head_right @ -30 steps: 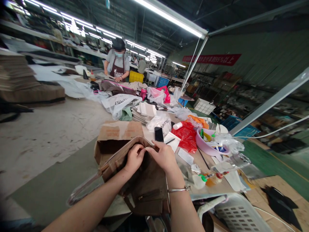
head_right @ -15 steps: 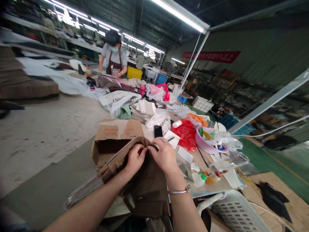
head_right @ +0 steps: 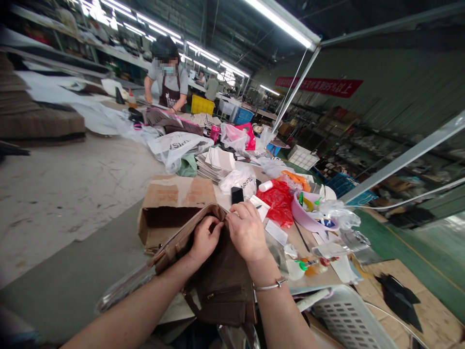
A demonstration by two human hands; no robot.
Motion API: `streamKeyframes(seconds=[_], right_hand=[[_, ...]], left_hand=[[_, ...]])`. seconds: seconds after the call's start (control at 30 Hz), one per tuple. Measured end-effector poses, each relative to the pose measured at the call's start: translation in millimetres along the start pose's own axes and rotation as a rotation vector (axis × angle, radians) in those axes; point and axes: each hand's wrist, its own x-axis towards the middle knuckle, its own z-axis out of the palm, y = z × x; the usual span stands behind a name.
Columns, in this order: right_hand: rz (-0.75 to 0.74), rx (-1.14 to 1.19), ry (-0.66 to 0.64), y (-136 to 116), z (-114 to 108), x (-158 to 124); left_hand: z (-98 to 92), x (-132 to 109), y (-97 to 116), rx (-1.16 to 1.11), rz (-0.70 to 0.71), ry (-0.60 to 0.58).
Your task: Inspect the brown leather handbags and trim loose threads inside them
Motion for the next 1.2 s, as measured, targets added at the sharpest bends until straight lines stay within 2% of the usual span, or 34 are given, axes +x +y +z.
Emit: streamKeyframes(seconds=[0.17, 0.3, 0.43, 0.57, 0.77, 0.83, 1.03, 1.1, 1.2], right_hand=[[0.038, 0.154, 0.048, 4.1, 5.8, 3.6], [0.140, 0.262, 0.068, 9.1, 7.7, 4.2], [0.254, 0.177, 0.053, 7.9, 8.2, 2.4], [0.461, 0.104, -0.024, 4.1, 11.4, -1.1], [0.611, 0.179, -0.023, 6.4, 13.0, -1.1], [0.607, 0.219, -0.035, 8.0, 11.6, 0.3], [0.443, 0.311, -0.050, 12.3, 12.3, -0.4], [0.442, 0.386, -0.036, 14.2, 13.1, -3.0], [0.519, 0.491, -0.023, 16.8, 10.8, -8.0]], left_hand=[[-0.1, 0.4, 1.3, 0.001, -0.007, -0.003], [1.3, -1.2, 2.0, 0.007, -0.010, -0.015], [3.8, -4.1, 4.4, 0.009, -0.009, -0.044], [5.5, -5.3, 5.9, 0.003, -0.005, -0.054], [6.6, -3.1, 3.0, -0.006, -0.005, -0.046], [6.3, -2.0, 2.3, -0.008, -0.007, -0.045], [4.4, 0.0, 2.0, -0.017, -0.032, -0.049], [4.6, 0.1, 2.3, -0.021, -0.046, -0.047], [5.5, -0.4, 3.1, -0.032, -0.061, -0.053]])
